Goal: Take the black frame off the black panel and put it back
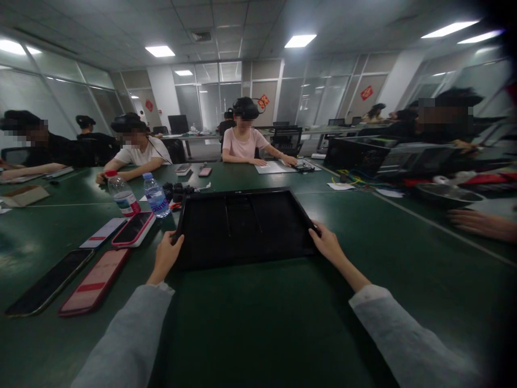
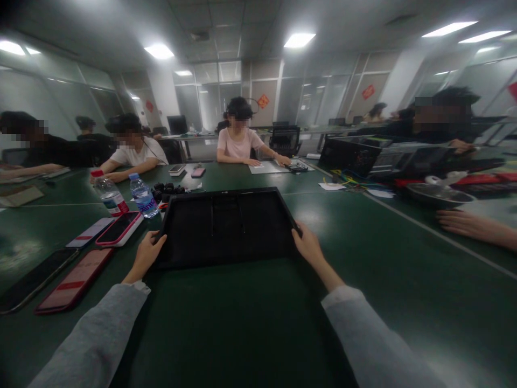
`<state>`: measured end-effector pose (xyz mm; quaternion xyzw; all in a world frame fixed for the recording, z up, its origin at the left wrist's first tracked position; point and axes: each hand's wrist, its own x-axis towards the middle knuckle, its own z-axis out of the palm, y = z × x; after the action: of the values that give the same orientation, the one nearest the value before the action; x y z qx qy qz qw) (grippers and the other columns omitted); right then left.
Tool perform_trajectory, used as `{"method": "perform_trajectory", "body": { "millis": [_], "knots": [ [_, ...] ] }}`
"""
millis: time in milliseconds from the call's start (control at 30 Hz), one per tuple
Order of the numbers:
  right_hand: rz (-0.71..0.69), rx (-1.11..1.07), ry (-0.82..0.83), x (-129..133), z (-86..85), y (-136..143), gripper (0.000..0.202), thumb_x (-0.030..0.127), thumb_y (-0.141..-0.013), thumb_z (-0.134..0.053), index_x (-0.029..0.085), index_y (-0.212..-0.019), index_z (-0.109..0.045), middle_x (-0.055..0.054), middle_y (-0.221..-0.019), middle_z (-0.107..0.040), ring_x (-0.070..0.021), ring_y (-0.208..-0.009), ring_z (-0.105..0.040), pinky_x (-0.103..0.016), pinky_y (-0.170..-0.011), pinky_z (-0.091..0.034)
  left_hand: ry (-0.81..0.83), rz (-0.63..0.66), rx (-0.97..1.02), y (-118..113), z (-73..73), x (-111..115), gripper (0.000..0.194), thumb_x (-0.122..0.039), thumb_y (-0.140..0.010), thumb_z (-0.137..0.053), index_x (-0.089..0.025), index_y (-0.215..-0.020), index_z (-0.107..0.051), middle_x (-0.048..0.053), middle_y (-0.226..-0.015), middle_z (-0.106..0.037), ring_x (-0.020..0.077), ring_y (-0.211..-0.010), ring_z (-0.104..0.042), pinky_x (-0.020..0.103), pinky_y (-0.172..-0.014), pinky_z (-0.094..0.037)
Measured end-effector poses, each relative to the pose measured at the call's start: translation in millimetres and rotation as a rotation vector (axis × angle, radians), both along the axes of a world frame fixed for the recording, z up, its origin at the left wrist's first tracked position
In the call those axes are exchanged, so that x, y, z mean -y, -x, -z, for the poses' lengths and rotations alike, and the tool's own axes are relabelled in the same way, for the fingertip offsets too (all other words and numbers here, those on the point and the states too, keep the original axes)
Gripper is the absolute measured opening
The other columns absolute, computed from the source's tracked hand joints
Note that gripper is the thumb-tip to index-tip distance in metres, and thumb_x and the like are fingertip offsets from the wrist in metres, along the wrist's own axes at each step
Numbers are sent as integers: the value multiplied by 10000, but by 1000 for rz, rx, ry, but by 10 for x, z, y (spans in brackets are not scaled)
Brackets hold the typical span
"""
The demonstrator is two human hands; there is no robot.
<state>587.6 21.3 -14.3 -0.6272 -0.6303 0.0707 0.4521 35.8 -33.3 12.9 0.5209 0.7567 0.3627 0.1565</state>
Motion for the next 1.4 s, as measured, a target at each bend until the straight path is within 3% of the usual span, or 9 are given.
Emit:
{"method": "perform_trajectory", "body": {
  "millis": [300, 567, 700, 867, 1033, 1267, 1400],
  "knots": [
    [-2, 48, 55, 0, 19, 23, 550, 406, -889, -474, 149, -1352, -620, -148, -1222, -715, -308, -1093, -693, -493, -1026, -518, 32, -2, -93, 23, 5, -7, 555, -543, -953, -519, -160, -1352, -567, 166, -1134, -720, 312, -1017, -696, 427, -912, -507],
    [9, 26, 48, 66, -93, 78, 473, 413, -883, -518, 176, -1269, -654, -121, -1082, -749, -296, -984, -710, -477, -948, -552, -49, 13, -44, 63, 71, -25, 566, -537, -933, -572, -146, -1342, -595, 198, -1210, -708, 326, -1141, -680, 461, -1012, -494],
    [-13, 5, 20, 91, -150, 111, 452, 415, -869, -549, 200, -1246, -676, -103, -1066, -755, -276, -983, -706, -445, -941, -561, -92, 38, 89, 82, 104, -77, 570, -494, -916, -634, -128, -1352, -598, 205, -1304, -680, 319, -1225, -649, 463, -1074, -474],
    [12, -1, 29, 90, -141, 125, 445, 409, -858, -552, 197, -1226, -687, -100, -1051, -757, -276, -970, -711, -435, -905, -574, -119, 79, 452, 38, 30, -105, 463, -328, -929, -651, -130, -1345, -602, 169, -1337, -680, 266, -1225, -662, 409, -1052, -520],
    [8, 15, 78, 99, -162, 102, 416, 465, -869, -586, 206, -1174, -699, -95, -987, -763, -285, -917, -721, -423, -853, -585, -140, 86, 523, 64, -31, -54, 456, -311, -891, -710, -135, -1302, -623, 148, -1315, -694, 261, -1188, -681, 399, -1017, -551],
    [-180, -89, 263, 250, -142, -126, 493, 580, -851, -622, 213, -1174, -685, -104, -1082, -759, -303, -928, -733, -462, -844, -610, -118, 68, 486, 259, 61, 0, 515, -460, -781, -797, -155, -1142, -593, 120, -1040, -741, 257, -945, -735, 388, -828, -596],
    [-240, -229, 258, 224, -104, -179, 572, 535, -798, -690, 202, -1260, -645, -122, -1174, -735, -307, -1033, -721, -479, -915, -601, -132, 118, 459, 261, 88, 18, 663, -641, -656, -820, -178, -1056, -565, 93, -965, -719, 260, -881, -716, 390, -780, -572]
  ]
}}
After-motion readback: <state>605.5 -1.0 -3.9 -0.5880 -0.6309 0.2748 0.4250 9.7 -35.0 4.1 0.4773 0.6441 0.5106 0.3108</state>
